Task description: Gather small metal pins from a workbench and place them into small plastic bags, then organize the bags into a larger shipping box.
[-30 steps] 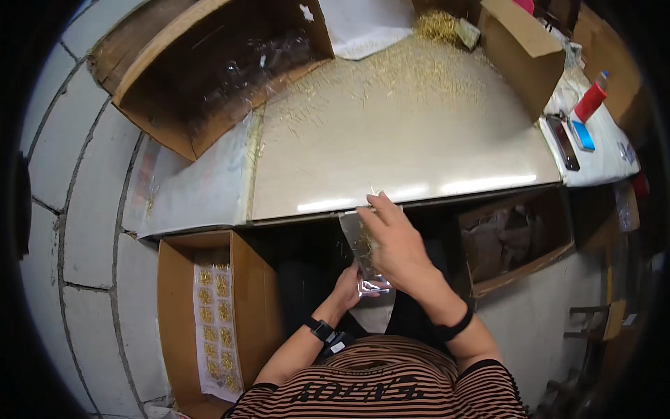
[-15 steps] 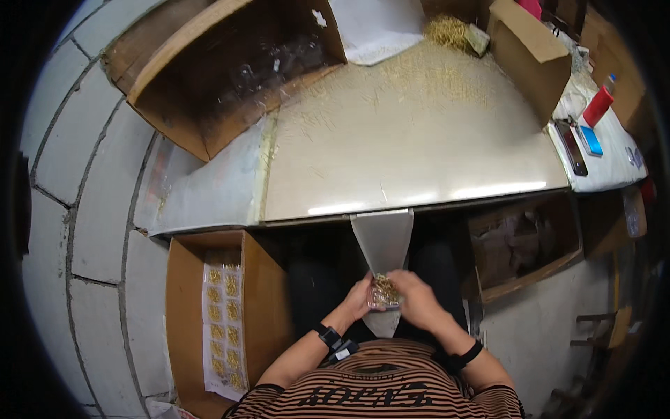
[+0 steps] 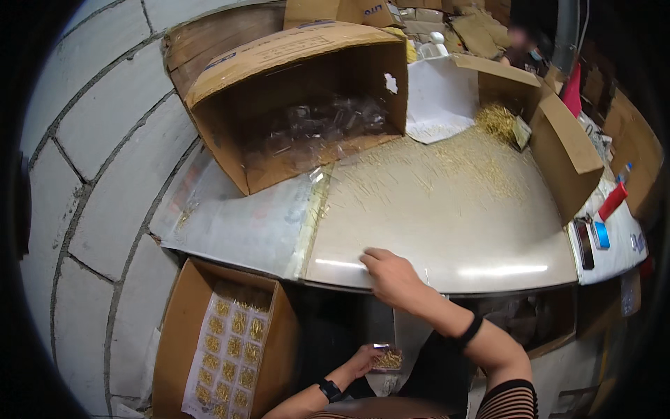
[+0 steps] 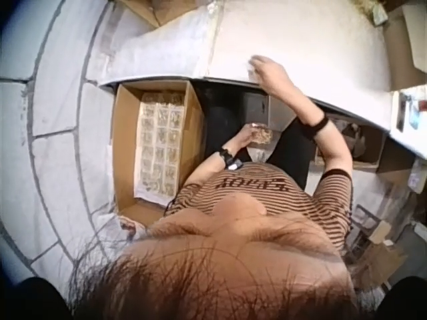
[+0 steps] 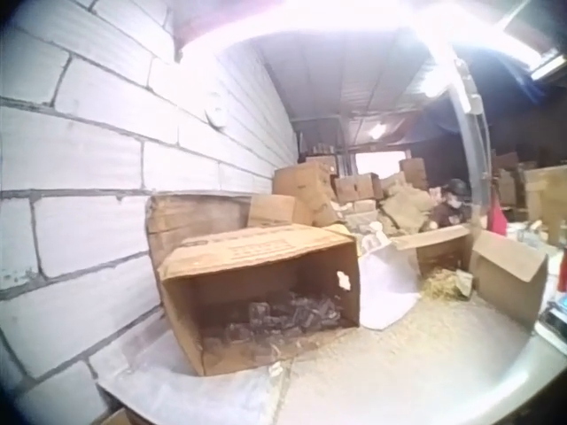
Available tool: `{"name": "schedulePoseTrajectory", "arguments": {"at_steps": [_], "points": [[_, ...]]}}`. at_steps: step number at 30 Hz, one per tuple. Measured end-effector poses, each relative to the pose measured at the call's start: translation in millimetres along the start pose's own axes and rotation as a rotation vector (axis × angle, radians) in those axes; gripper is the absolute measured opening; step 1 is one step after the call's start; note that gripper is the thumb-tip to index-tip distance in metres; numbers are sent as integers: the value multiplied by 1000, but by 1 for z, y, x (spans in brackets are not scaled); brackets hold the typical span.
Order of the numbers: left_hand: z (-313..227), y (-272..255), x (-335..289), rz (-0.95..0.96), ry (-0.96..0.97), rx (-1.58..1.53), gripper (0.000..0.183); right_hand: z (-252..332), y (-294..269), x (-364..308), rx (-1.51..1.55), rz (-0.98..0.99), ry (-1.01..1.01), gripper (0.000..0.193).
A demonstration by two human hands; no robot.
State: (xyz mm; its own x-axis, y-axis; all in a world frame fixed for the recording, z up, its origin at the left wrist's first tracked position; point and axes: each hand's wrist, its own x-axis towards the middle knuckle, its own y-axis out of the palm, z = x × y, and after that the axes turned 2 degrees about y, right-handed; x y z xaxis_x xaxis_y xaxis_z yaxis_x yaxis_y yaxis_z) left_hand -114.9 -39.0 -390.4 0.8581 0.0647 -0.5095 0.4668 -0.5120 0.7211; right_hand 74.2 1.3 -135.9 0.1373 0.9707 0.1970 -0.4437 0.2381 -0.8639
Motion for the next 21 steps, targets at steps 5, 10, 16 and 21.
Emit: {"name": "schedulePoseTrajectory", "arguments": {"at_steps": [5,10,16,21], "points": [[-11,0,10,-4,6,-67,35,-21,57,111,-227,149,-470,40],[-20,1,4,-179,-10,50,33,-100,2,136,-479,287,117,53],[-31,9,-4,-103,-14,111,25,-117,-37,14,-245,275,13,54],[-15,1,8,-105,1,94,25,-99,-49,-13,18,168,189,50]]}}
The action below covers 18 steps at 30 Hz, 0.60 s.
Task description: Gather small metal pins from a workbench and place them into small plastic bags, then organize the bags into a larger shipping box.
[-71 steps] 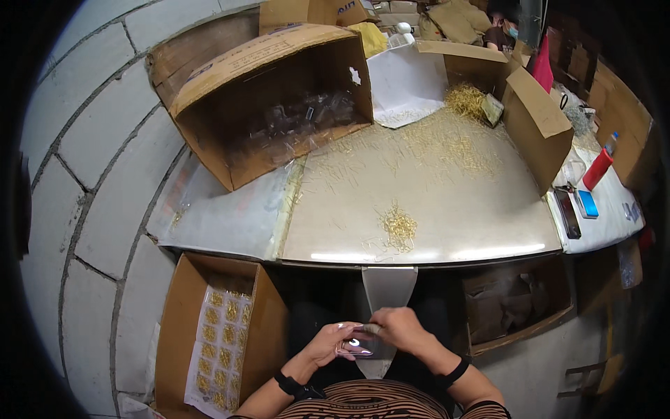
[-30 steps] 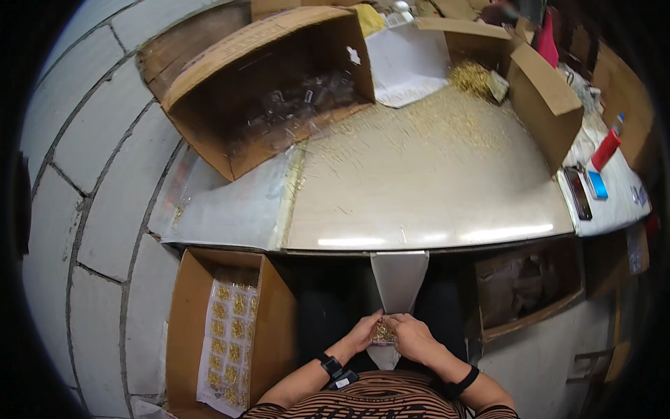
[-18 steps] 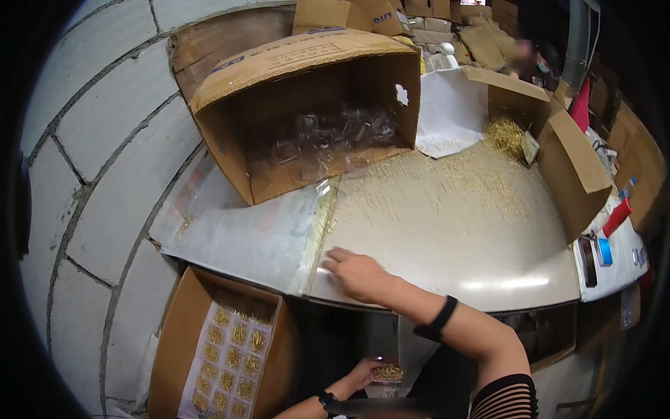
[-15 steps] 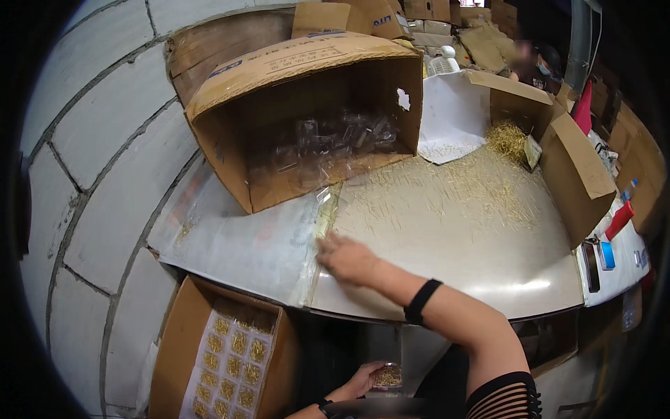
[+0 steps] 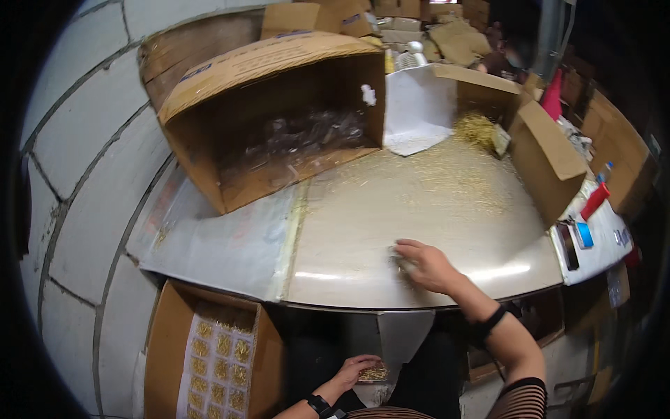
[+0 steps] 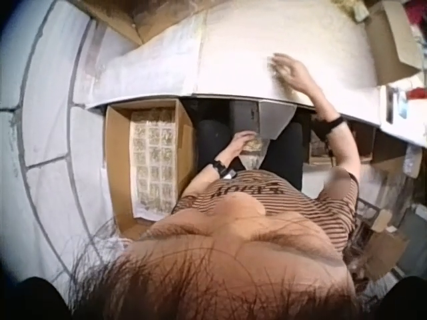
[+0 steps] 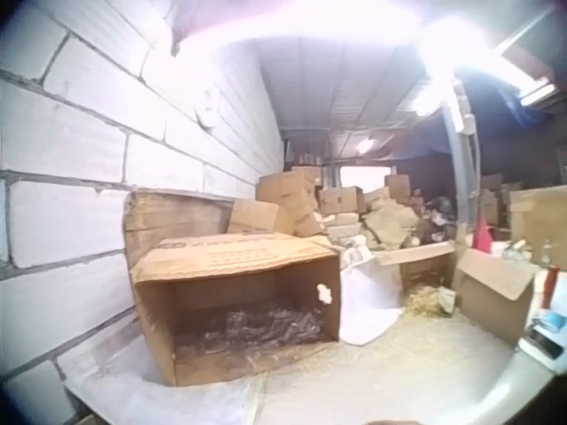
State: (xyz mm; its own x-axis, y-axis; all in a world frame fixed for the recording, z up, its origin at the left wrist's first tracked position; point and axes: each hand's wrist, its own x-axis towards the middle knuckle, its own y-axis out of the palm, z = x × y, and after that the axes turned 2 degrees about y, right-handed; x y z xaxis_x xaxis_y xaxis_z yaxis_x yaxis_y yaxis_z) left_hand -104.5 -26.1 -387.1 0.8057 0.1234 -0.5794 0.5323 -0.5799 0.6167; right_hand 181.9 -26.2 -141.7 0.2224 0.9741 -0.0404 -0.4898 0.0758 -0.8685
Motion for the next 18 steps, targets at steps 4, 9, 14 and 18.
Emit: {"name": "schedulePoseTrajectory", "arguments": {"at_steps": [4,9,14,18], "points": [[2,-2,-10,-1,-18,-17,25,31,40,42,-152,-35,-236,48],[0,9,-18,-108,-22,12,23,38,48,40,-342,49,-359,49],[-6,14,-21,-180,7,54,21,-5,29,-18,-158,36,-162,45],[-13,17,-24,-138,5,33,20,-10,27,-44,167,-252,-3,44]]}}
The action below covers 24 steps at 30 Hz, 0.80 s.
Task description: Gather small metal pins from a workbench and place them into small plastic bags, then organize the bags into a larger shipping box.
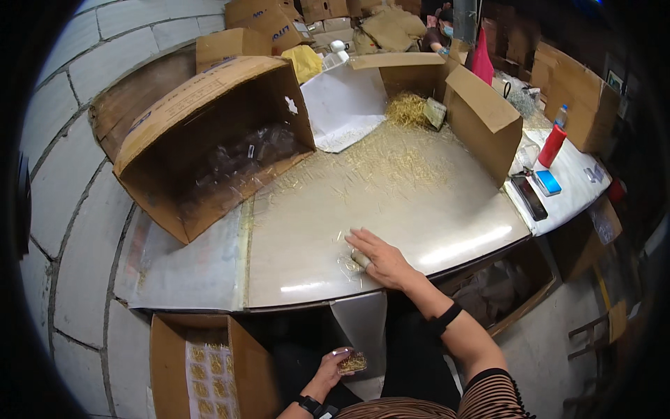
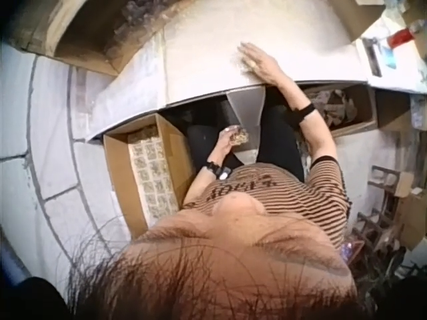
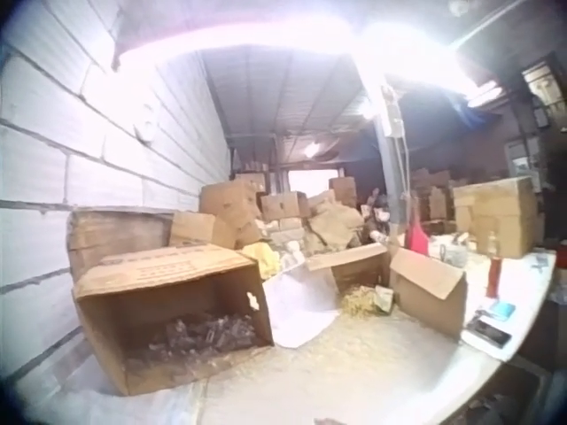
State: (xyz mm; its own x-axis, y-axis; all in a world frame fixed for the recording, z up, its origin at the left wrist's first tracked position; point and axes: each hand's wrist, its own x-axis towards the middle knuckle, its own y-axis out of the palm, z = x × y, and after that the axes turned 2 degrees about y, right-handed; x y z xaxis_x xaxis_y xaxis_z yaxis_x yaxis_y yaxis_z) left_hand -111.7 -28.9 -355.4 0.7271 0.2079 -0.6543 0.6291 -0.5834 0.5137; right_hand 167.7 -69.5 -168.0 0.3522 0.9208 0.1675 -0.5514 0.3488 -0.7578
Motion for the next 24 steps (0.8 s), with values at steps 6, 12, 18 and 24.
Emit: {"name": "schedulePoseTrajectory", "arguments": {"at_steps": [6,12,18,24], "points": [[2,13,17,42,18,-57,28,23,29,-25,-321,-100,-114,42],[6,38,23,117,-8,-16,35,69,28,-102,-261,-142,-132,43],[7,31,10,141,-71,31,43,58,28,-161,-31,-158,1,40],[-1,4,-30,267,-127,3,48,50,52,-183,92,-51,85,41]]}}
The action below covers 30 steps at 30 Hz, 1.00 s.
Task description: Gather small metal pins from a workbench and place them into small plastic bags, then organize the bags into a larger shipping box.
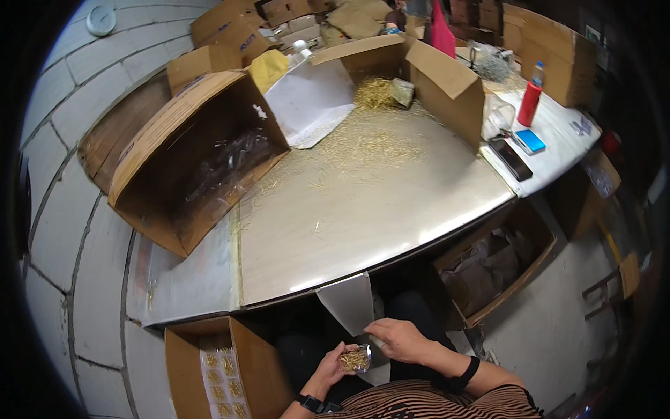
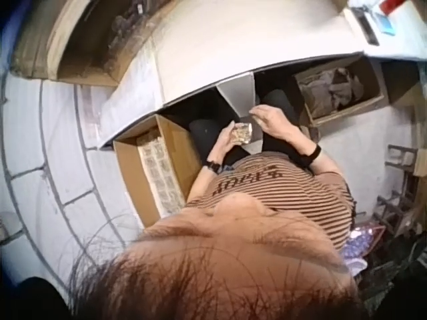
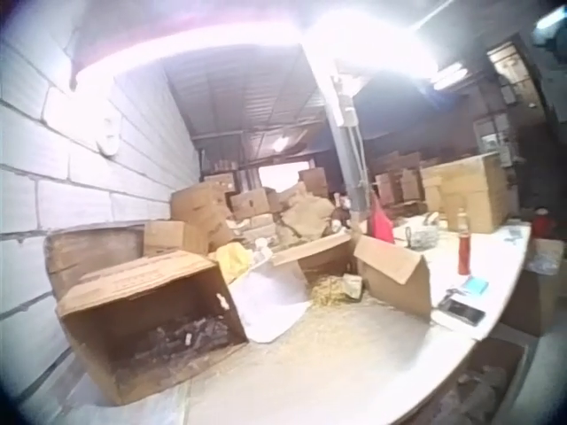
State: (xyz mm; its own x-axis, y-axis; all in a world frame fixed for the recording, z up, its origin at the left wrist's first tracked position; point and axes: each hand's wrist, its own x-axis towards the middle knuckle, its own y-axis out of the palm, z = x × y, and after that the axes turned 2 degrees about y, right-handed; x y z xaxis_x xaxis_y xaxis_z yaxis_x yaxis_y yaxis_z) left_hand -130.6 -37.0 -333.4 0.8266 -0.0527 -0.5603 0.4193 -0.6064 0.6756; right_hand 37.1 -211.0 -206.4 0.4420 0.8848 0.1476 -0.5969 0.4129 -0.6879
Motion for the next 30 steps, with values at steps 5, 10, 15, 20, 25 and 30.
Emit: {"name": "schedulePoseTrajectory", "arguments": {"at_steps": [5,10,15,20,25,30], "points": [[-33,38,-21,42,80,83,45,26,23,16,80,24,-27,41],[-45,56,-7,-144,371,-4,38,28,39,23,-116,42,-198,44],[-40,67,2,-225,531,-85,40,30,44,18,-216,-40,-262,49],[-41,80,-3,-174,534,-145,37,34,36,21,-182,-3,-191,58],[-44,82,-12,-140,542,-63,36,39,31,22,-179,-169,-200,62],[-50,85,-15,-158,600,-89,35,40,29,21,-112,-99,-224,46]]}}
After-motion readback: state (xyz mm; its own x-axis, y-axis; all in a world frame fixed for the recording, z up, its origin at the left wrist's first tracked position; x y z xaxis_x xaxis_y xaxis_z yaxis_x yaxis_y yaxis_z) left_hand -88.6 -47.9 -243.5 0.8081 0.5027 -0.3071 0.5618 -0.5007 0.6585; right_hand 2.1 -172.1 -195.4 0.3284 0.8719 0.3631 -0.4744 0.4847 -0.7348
